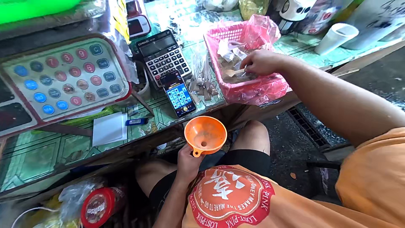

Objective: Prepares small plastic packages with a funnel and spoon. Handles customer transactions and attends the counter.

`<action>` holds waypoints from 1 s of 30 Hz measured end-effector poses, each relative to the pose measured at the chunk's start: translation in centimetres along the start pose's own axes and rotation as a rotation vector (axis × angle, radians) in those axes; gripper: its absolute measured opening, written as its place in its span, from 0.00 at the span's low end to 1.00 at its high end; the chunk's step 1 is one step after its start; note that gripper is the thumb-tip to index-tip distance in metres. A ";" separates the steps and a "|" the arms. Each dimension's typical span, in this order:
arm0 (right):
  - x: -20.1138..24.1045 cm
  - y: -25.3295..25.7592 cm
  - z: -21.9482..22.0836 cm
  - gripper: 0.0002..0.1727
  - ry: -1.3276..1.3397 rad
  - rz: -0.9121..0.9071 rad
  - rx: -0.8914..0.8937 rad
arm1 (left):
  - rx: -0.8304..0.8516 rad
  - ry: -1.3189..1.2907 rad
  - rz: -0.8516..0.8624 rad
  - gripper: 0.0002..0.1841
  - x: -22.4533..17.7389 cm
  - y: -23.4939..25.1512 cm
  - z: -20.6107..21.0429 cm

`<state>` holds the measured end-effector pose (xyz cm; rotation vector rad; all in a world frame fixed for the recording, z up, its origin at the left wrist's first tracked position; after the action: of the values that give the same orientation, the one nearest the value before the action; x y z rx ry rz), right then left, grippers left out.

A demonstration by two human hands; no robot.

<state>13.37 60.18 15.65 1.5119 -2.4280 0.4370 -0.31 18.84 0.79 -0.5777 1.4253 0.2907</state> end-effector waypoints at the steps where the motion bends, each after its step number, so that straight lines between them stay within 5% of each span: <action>1: 0.4 -0.4 -0.3 0.09 0.018 -0.002 0.035 | -0.007 0.003 0.004 0.17 0.0 -0.1 -0.1; 6: -0.9 -0.9 -0.9 0.10 -0.062 0.022 -0.064 | -0.031 0.030 0.001 0.19 0.5 0.1 0.2; 18: 2.4 -2.2 -1.1 0.10 0.200 -0.052 0.199 | -0.091 0.166 0.028 0.17 -0.9 0.4 0.8; 30: 0.4 -3.3 -2.5 0.11 0.389 0.037 -0.003 | -0.046 0.216 0.173 0.15 -4.7 3.4 4.5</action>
<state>16.30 59.39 18.56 1.2446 -2.1511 0.6654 1.05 24.78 4.86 -0.5362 1.6848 0.4085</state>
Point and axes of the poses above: each hand's wrist, its own y-axis towards the middle knuckle, its own z-axis out of the palm, x = y × z, the point moved 1 cm from there along y, towards the middle knuckle, and after that the axes turned 13 degrees about -z, right-handed, at the moved point
